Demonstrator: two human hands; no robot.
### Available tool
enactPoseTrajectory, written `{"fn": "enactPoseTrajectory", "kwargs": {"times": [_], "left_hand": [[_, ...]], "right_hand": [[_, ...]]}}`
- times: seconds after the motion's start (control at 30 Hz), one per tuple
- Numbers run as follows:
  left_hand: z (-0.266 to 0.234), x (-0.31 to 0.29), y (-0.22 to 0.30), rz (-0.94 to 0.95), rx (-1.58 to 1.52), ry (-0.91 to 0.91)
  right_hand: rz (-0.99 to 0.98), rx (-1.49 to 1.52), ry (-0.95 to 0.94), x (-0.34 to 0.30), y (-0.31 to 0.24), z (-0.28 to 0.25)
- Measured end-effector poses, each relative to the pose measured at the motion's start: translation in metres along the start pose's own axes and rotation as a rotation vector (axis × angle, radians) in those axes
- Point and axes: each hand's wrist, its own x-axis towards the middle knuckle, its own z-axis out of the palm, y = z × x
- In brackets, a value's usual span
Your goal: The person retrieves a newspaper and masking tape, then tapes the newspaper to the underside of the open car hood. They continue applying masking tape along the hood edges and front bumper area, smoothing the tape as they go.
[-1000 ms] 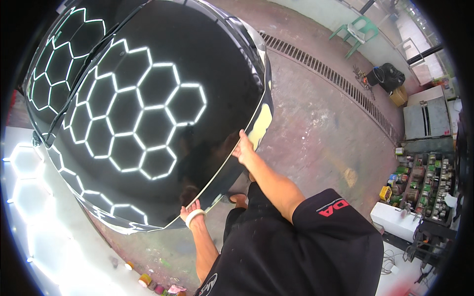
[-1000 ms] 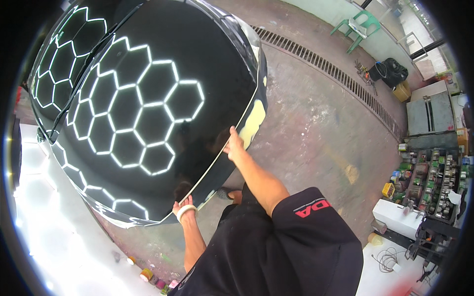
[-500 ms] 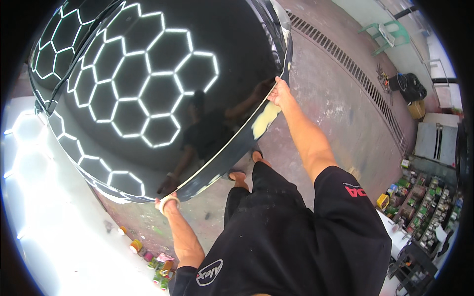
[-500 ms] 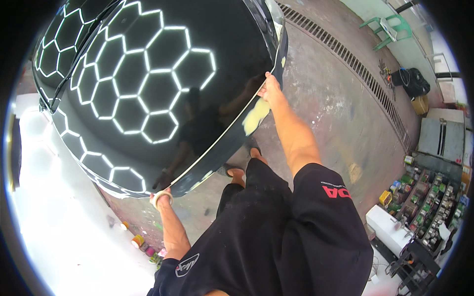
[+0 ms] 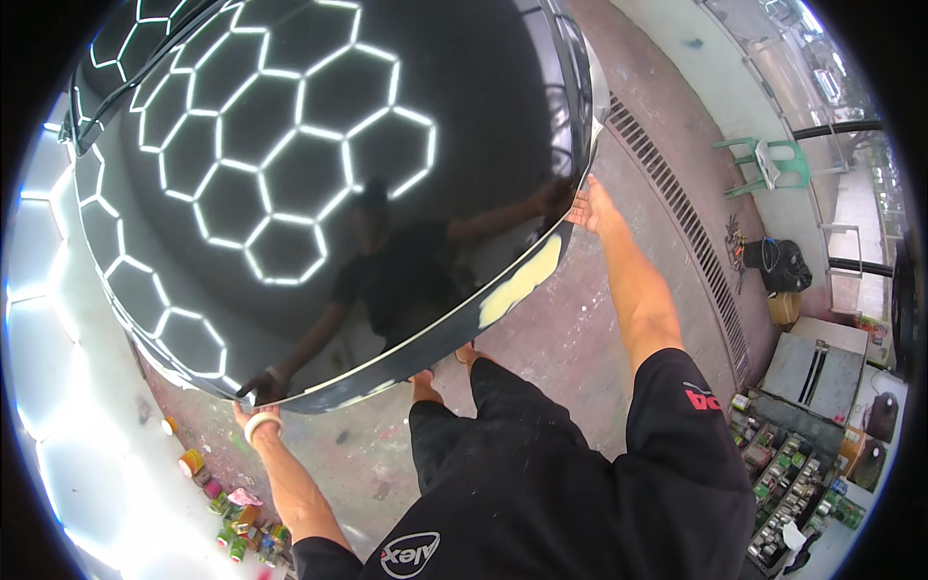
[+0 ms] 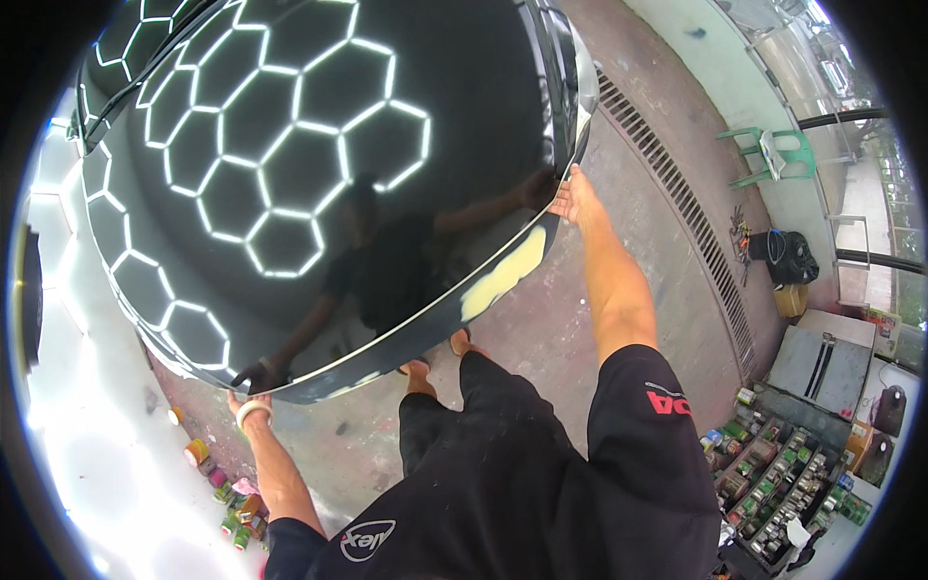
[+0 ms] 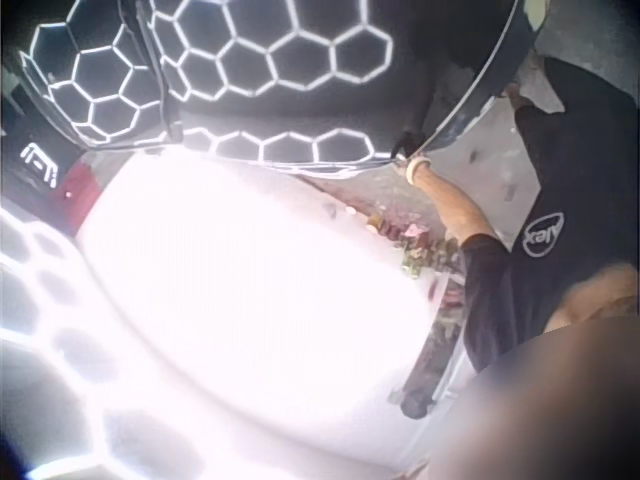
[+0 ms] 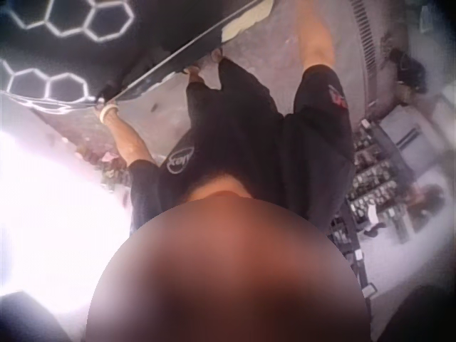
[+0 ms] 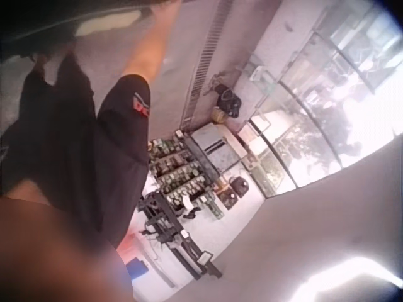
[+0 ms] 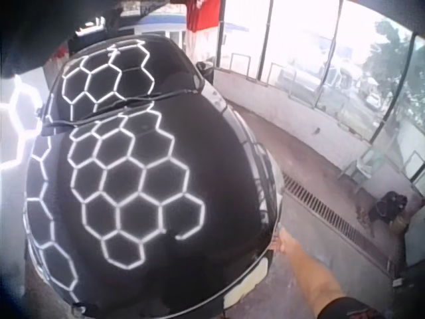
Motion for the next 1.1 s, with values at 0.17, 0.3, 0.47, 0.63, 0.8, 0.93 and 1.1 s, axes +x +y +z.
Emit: {"fn": "enactPoseTrajectory", "kwargs": {"times": [0.17,0.3,0.47,0.63,0.8,0.93,1.1], "left_hand": [[0.013,0.006,0.008,0.006,0.132,0.084],[-0.020,0.032,0.033,-0.173,-0.085,-0.233],[0.050,0.110,0.002,0.200,0.103,-0.028],[0.033,0.053,0.017,0.612,0.822,0.603],[0.047,0.019,-0.062,1.057,0.897,0.586],[0.048,-0.011,-0.064,1.093,0.985,0.492],[0.059,-0.079,-0.043,1.256,0.368,0.159]], "right_hand": [[-0.064,-0.078,0.059,0.047,-0.031,-0.023],[-0.116,-0.164,0.003,0.079,-0.054,-0.019],[-0.230,-0.125,-0.514,0.094,-0.133,-0.145],[-0.400,-0.293,0.364,0.094,-0.052,-0.009],[-0.992,-0.865,0.751,0.038,0.055,0.051],[-1.041,-0.814,0.785,0.013,0.086,0.071],[-1.440,-0.906,0.371,-0.134,0.133,0.177]]}}
